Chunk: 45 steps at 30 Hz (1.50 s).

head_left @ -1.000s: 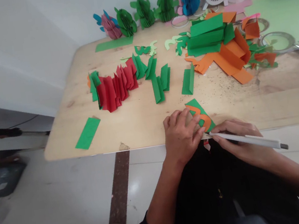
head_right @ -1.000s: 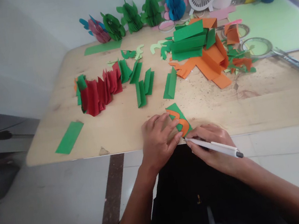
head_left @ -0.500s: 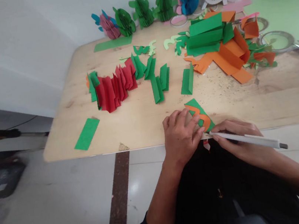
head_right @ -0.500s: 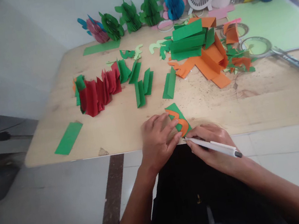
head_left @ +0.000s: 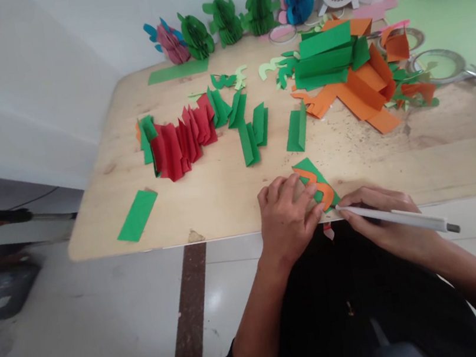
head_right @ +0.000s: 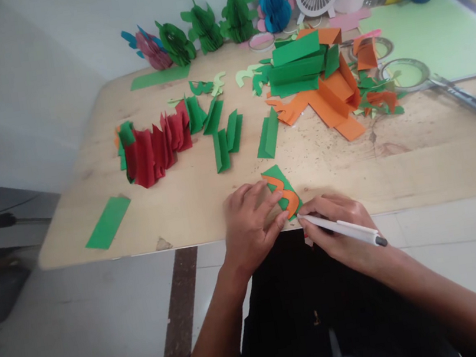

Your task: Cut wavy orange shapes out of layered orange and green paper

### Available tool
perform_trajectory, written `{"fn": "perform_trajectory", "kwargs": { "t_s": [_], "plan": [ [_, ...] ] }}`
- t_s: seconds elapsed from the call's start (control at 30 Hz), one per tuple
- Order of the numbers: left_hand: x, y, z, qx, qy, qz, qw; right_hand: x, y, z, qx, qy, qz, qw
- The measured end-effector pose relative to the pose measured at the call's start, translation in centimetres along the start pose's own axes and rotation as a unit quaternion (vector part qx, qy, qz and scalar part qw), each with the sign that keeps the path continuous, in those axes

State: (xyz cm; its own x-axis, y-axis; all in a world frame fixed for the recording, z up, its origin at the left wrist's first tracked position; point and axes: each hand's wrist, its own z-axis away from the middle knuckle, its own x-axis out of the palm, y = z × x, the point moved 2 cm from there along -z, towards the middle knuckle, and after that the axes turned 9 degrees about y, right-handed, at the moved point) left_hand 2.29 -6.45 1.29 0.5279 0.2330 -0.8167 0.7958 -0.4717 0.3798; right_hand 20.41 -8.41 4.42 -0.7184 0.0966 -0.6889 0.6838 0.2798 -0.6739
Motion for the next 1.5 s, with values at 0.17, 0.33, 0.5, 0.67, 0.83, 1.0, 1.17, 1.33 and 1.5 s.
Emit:
{"fn": "perform_trajectory", "kwargs": {
  "t_s": [0.17,0.33,0.5,0.67,0.83,1.0,1.17,1.33,1.5],
  "plan": [
    [0.0,0.0,0.0,0.001,0.002,0.002,1.0,0.0,0.3,0.0,0.002,0.016,0.013,1.0],
    [0.1,0.0,0.1,-0.003,-0.004,0.007,1.0,-0.1,0.6,0.0,-0.008,0.04,0.007,0.999],
    [0.0,0.0,0.0,-0.004,-0.006,0.005,1.0,-0.1,0.7,-0.1,-0.023,0.053,0.008,0.998],
    [0.1,-0.1,0.0,-0.004,0.0,0.009,1.0,0.0,1.1,-0.1,-0.016,0.061,0.013,0.998],
    [0.1,-0.1,0.1,-0.003,0.003,0.009,1.0,0.1,1.2,-0.1,-0.012,0.065,0.012,0.998],
    [0.1,-0.1,0.1,-0.006,0.005,0.006,1.0,0.0,1.1,-0.2,-0.017,0.077,0.018,0.997],
    [0.1,0.0,0.0,-0.004,0.006,0.008,1.0,0.1,1.1,-0.3,-0.015,0.08,0.011,0.997],
    [0.0,0.0,-0.1,0.0,0.008,0.008,1.0,0.2,1.2,-0.4,-0.014,0.088,0.011,0.996],
    [0.0,0.0,0.0,0.003,0.013,0.01,1.0,0.4,1.2,-0.5,-0.007,0.086,0.001,0.996]
  ]
}}
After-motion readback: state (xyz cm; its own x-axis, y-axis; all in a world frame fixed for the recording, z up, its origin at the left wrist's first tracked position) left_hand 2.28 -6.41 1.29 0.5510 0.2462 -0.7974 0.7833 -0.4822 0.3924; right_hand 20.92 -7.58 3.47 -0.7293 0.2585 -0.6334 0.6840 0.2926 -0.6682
